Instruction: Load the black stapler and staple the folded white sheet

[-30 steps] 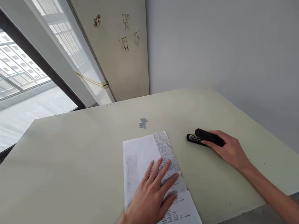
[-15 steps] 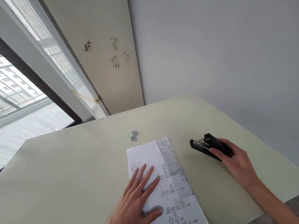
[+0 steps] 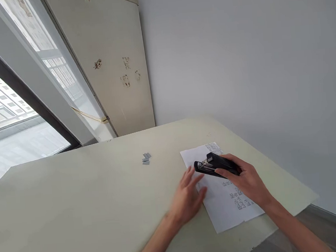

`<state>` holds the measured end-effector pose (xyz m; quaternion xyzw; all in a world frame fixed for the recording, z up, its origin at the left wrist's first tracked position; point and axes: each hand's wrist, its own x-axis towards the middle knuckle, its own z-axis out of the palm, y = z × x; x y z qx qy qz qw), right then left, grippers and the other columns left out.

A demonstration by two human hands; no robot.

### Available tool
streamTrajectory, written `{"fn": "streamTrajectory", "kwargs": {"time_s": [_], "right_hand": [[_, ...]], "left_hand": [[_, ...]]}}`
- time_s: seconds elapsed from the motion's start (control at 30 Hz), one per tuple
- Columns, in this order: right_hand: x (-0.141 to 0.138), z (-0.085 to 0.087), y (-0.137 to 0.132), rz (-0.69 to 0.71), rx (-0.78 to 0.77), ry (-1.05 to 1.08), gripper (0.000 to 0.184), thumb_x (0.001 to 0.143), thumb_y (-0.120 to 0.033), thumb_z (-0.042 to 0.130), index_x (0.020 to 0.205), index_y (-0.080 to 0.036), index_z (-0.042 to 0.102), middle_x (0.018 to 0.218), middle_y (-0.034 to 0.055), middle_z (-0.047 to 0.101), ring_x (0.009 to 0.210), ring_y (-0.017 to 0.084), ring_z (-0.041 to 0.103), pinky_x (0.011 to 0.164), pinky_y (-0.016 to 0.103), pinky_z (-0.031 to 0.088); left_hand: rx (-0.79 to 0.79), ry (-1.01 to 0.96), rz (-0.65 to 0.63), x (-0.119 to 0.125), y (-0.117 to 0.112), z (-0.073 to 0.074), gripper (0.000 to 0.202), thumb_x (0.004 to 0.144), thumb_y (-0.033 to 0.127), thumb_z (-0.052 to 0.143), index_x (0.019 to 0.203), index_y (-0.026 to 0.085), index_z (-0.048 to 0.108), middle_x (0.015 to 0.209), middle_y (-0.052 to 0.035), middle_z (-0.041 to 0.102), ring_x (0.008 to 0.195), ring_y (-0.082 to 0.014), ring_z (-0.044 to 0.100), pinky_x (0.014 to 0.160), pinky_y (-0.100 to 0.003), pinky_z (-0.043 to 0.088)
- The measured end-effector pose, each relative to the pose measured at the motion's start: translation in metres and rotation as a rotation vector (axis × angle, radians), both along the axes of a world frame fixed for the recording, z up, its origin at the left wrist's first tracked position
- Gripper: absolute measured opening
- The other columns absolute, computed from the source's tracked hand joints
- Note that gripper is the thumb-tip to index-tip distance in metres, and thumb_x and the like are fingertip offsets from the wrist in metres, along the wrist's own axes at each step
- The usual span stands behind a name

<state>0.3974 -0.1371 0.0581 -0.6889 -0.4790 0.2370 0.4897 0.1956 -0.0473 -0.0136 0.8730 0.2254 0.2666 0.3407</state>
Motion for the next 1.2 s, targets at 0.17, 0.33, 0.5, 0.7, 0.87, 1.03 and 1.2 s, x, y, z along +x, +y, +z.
{"fn": "streamTrajectory", "kwargs": {"time_s": [0.17, 0.33, 0.5, 0.7, 0.87, 1.03, 1.2], "right_hand": [[-0.041, -0.016, 0.026, 0.237, -0.012, -0.035, 0.031, 0.089, -0.052, 0.076, 0.109, -0.030, 0.073, 0.099, 0.0008, 0.074, 0.086, 0.021, 0.065, 0.075, 0.031, 0.053], [-0.096, -0.045, 0.062, 0.440, -0.024, -0.033, 0.033, 0.086, -0.055, 0.078, 0.106, -0.028, 0.075, 0.096, 0.0012, 0.072, 0.087, 0.021, 0.065, 0.075, 0.031, 0.052], [-0.133, -0.059, 0.082, 0.534, -0.018, -0.043, 0.034, 0.085, -0.054, 0.079, 0.106, -0.027, 0.076, 0.098, 0.0020, 0.074, 0.089, 0.021, 0.067, 0.077, 0.032, 0.052], [-0.138, -0.065, 0.082, 0.535, -0.067, 0.022, 0.038, 0.097, -0.059, 0.062, 0.113, -0.026, 0.074, 0.111, 0.0052, 0.076, 0.101, 0.024, 0.069, 0.088, 0.035, 0.054], [-0.134, -0.071, 0.077, 0.391, -0.033, 0.187, 0.040, 0.108, -0.053, 0.040, 0.123, -0.025, 0.065, 0.116, 0.0071, 0.077, 0.115, 0.024, 0.068, 0.101, 0.039, 0.051], [-0.135, -0.074, 0.077, 0.401, -0.024, 0.179, 0.040, 0.110, -0.051, 0.036, 0.131, -0.025, 0.057, 0.119, 0.0083, 0.076, 0.117, 0.023, 0.069, 0.099, 0.040, 0.052], [-0.133, -0.076, 0.077, 0.405, -0.006, 0.133, 0.041, 0.110, -0.052, 0.037, 0.134, -0.026, 0.057, 0.120, 0.0078, 0.077, 0.114, 0.023, 0.069, 0.104, 0.042, 0.050]], "left_hand": [[-0.146, -0.134, 0.300, -0.108, 0.031, 0.004, 0.030, 0.107, 0.038, 0.048, 0.125, 0.025, 0.069, 0.140, -0.0095, 0.067, 0.132, -0.0258, 0.062, 0.114, -0.044, 0.047], [-0.297, -0.174, 0.595, -0.174, 0.047, 0.009, 0.034, 0.104, 0.048, 0.050, 0.110, 0.023, 0.072, 0.116, -0.0074, 0.075, 0.111, -0.0255, 0.069, 0.098, -0.038, 0.051], [-0.432, -0.288, 0.593, -0.193, 0.046, 0.009, 0.034, 0.100, 0.049, 0.055, 0.107, 0.020, 0.072, 0.108, -0.0074, 0.076, 0.109, -0.0244, 0.068, 0.099, -0.036, 0.049], [-0.485, -0.346, 0.610, -0.189, 0.042, 0.011, 0.030, 0.098, 0.045, 0.059, 0.105, 0.020, 0.074, 0.105, -0.0079, 0.077, 0.105, -0.0239, 0.070, 0.097, -0.035, 0.050], [-0.479, -0.333, 0.617, -0.188, 0.040, 0.010, 0.029, 0.099, 0.043, 0.057, 0.107, 0.020, 0.073, 0.104, -0.0073, 0.077, 0.104, -0.0230, 0.070, 0.096, -0.034, 0.050], [-0.458, -0.319, 0.662, -0.189, 0.041, 0.011, 0.029, 0.101, 0.043, 0.053, 0.107, 0.021, 0.072, 0.105, -0.0062, 0.075, 0.105, -0.0221, 0.067, 0.097, -0.034, 0.048], [-0.437, -0.321, 0.739, -0.190, 0.043, 0.018, 0.028, 0.100, 0.042, 0.053, 0.107, 0.022, 0.071, 0.103, -0.0053, 0.073, 0.103, -0.0219, 0.066, 0.095, -0.033, 0.048]]}}
